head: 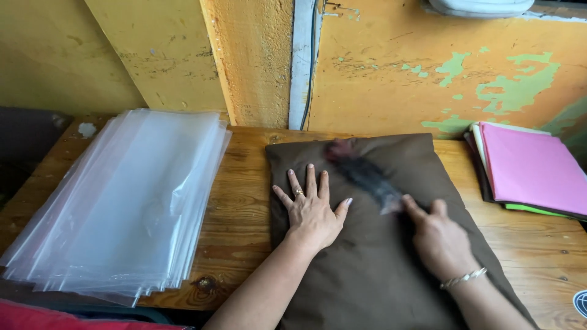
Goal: The person uses a feather duster to clean a brown cushion placed on a wooden table. They hold the cushion with their left hand while brushing the surface with the duster in their right hand, covering the entire area. The person briefly lifts and repositions the cushion to continue cleaning.
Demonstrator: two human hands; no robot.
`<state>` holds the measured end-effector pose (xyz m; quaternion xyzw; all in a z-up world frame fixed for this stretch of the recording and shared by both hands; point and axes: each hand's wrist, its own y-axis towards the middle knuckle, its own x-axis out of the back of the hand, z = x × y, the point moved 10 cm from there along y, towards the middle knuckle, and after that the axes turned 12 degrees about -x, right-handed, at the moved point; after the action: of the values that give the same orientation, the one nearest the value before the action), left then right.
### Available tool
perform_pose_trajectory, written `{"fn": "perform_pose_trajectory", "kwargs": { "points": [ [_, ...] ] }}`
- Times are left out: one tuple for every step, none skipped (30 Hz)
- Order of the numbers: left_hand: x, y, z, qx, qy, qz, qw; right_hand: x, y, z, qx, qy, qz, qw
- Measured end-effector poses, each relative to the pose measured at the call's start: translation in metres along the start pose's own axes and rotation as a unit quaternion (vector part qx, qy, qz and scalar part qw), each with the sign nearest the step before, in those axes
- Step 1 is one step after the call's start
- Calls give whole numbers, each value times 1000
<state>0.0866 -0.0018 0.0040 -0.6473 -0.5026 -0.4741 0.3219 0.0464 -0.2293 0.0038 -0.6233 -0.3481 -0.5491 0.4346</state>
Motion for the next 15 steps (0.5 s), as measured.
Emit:
{"fn": "perform_pose_trajectory", "kwargs": {
  "points": [
    [0, 0, -1, 0, -1, 1, 1000, -2, 19, -16, 0, -1, 1, 1000],
    [-1, 0, -2, 3, -3, 6, 1000, 0, 40, -41, -42, 47, -9, 998],
    [-2, 1, -3, 5, -5, 12, 1000, 2, 60, -67, -83, 95, -19, 992],
    [-4, 2, -2, 5, -7, 12, 1000, 13, 54, -65, -84, 93, -19, 992],
    [-4, 4, -2, 3, 8, 3, 1000, 24, 49, -67, -103, 101, -22, 989],
    [-4, 5, -3, -3, 25, -4, 1000, 33, 43, -70, -127, 112, -24, 985],
    [-7, 4, -3, -7, 25, -2, 1000, 26, 28, -68, -131, 112, -24, 985],
    [-5, 5, -3, -8, 34, -13, 999, 32, 16, -52, -69, 119, -73, 988],
    [-4, 5, -3, -10, 44, -24, 999, 38, 1, -37, -8, 126, -122, 984],
    [-1, 4, -3, -9, 43, -22, 999, 31, -22, -25, -8, 125, -121, 985],
    [1, 3, -5, -20, 13, -21, 999, 20, -45, -4, 38, 88, -94, 991],
    [4, 3, -6, -31, -17, -22, 999, 8, -69, 17, 84, 52, -69, 993],
    [3, 1, -6, -29, -17, -22, 999, 4, -72, 16, 86, 52, -69, 993],
    [4, 0, -5, -29, -10, -25, 999, -12, -71, 11, 56, -6, -18, 998],
    [4, 0, -5, -28, -2, -29, 999, -28, -71, 3, 26, -64, 33, 997]
  ]
}}
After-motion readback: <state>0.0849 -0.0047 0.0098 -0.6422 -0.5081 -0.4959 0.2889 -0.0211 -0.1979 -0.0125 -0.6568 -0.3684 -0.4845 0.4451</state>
